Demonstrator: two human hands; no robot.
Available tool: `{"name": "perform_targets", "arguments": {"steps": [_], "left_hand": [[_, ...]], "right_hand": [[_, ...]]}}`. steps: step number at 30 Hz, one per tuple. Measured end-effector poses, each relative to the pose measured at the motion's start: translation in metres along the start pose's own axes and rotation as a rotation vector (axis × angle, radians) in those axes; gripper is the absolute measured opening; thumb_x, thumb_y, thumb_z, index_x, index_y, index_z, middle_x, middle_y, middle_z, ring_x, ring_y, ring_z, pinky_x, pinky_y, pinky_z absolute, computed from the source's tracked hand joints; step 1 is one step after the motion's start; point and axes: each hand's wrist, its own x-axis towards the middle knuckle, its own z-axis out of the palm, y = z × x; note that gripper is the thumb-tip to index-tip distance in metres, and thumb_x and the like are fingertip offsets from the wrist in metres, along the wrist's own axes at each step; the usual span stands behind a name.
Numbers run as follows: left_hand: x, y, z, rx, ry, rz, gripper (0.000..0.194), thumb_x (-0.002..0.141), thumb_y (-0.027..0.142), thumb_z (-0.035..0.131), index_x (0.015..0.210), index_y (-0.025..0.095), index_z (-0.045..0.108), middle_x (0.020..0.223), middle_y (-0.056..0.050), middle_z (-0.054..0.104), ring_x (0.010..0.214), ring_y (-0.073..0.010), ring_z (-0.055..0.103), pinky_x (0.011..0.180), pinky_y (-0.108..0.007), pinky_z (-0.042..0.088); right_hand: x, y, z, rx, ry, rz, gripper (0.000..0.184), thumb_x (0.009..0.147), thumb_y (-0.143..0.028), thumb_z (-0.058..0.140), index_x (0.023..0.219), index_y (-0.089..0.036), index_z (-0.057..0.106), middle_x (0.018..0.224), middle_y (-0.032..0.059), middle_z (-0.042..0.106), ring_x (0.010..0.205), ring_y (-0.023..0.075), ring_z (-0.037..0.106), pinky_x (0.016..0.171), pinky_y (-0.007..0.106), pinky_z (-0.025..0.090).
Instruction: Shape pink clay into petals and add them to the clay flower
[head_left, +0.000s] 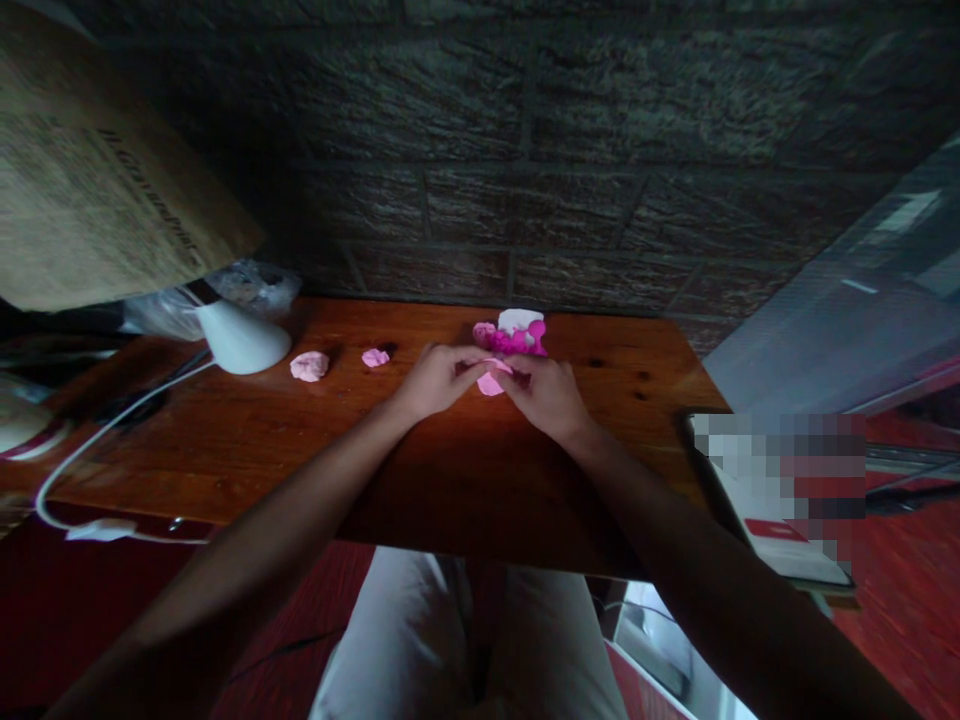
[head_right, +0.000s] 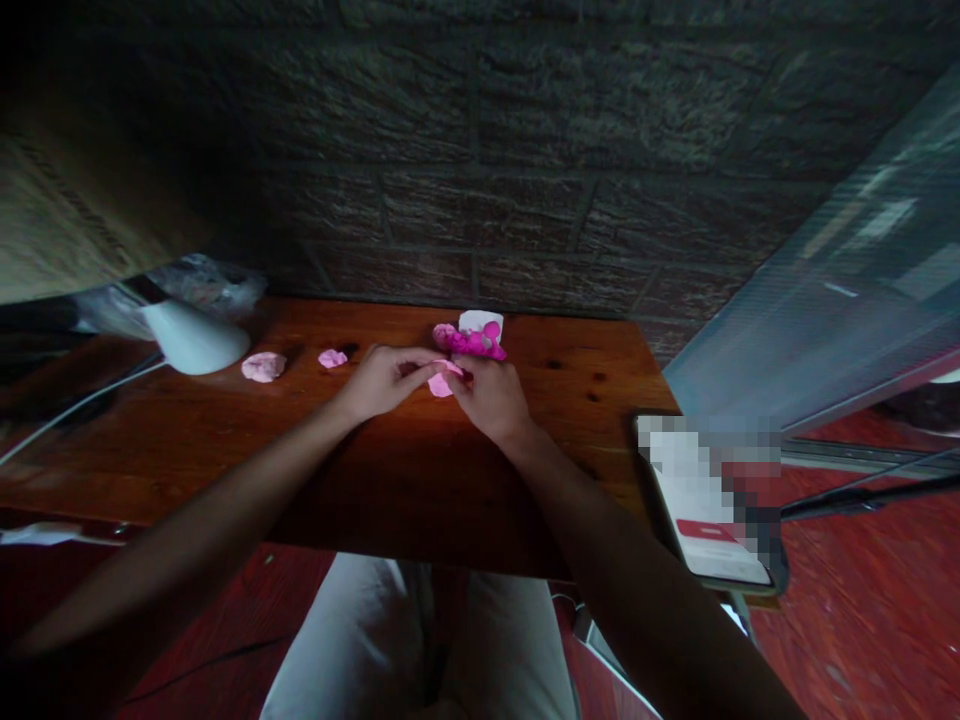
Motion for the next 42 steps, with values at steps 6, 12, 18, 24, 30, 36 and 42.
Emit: {"name": "perform_targets", "arguments": {"steps": [6,12,18,24,30,36,42], "left_hand": [[0.0,-0.003,0.001,-0.033,-0.038,0.007,0.023,0.092,0.03,0.062,0.1,0.018,0.08,0.099,-0.007,0.081,0.084,-0.0196,0.075,0.076,-0.027,0.055],[0.0,-0.004,0.0,-0.077,-0.062,-0.011,0.019,0.09,0.026,0.065,0.098,0.018,0.08,0.096,-0.007,0.081,0.083,-0.0191,0.075,0.075,-0.027,0.056],[0.001,-0.001,-0.006,-0.006,-0.034,-0.035,0.016,0.088,0.02,0.064,0.093,0.017,0.08,0.091,-0.005,0.081,0.079,-0.0187,0.074,0.072,-0.026,0.054],[0.001,-0.002,-0.001,0.009,-0.072,-0.013,0.018,0.09,0.024,0.063,0.095,0.016,0.078,0.092,-0.006,0.081,0.078,-0.0178,0.073,0.07,-0.025,0.052],[0.0,-0.004,-0.001,0.029,-0.094,0.014,0.021,0.092,0.028,0.062,0.094,0.016,0.079,0.089,-0.006,0.081,0.074,-0.0176,0.073,0.067,-0.024,0.051],[0.002,-0.009,0.003,-0.09,-0.02,-0.037,0.022,0.09,0.028,0.062,0.093,0.014,0.079,0.095,-0.008,0.081,0.084,-0.0205,0.074,0.075,-0.027,0.055],[0.001,-0.012,0.005,-0.089,-0.049,0.006,0.025,0.091,0.026,0.061,0.104,0.014,0.079,0.1,-0.009,0.081,0.083,-0.0198,0.075,0.075,-0.027,0.055]], "right_hand": [[0.0,0.001,0.0,0.038,-0.01,0.025,0.016,0.09,-0.02,0.064,0.094,-0.023,0.079,0.086,0.0044,0.079,0.073,0.019,0.07,0.07,0.028,0.047],[0.0,0.0,0.0,0.056,-0.035,0.019,0.015,0.089,-0.017,0.065,0.093,-0.022,0.078,0.086,0.0035,0.079,0.074,0.0186,0.071,0.073,0.028,0.049],[0.0,-0.002,-0.001,0.069,-0.034,-0.026,0.018,0.093,-0.021,0.063,0.105,-0.022,0.077,0.095,0.0051,0.08,0.08,0.0201,0.073,0.077,0.03,0.051],[0.001,-0.003,-0.004,-0.03,-0.079,-0.008,0.019,0.095,-0.019,0.061,0.099,-0.022,0.079,0.099,0.0072,0.081,0.087,0.023,0.075,0.079,0.031,0.051],[0.0,-0.006,-0.004,-0.007,-0.059,0.008,0.019,0.095,-0.02,0.061,0.096,-0.023,0.08,0.094,0.0058,0.081,0.081,0.0214,0.074,0.078,0.031,0.051],[0.0,-0.005,-0.002,0.109,-0.033,0.125,0.016,0.092,-0.025,0.066,0.097,-0.02,0.079,0.086,0.0042,0.08,0.075,0.0186,0.072,0.067,0.026,0.047],[0.001,0.0,-0.001,0.154,-0.058,0.124,0.015,0.091,-0.023,0.066,0.09,-0.019,0.08,0.079,0.0028,0.078,0.067,0.0155,0.067,0.063,0.025,0.043]]}}
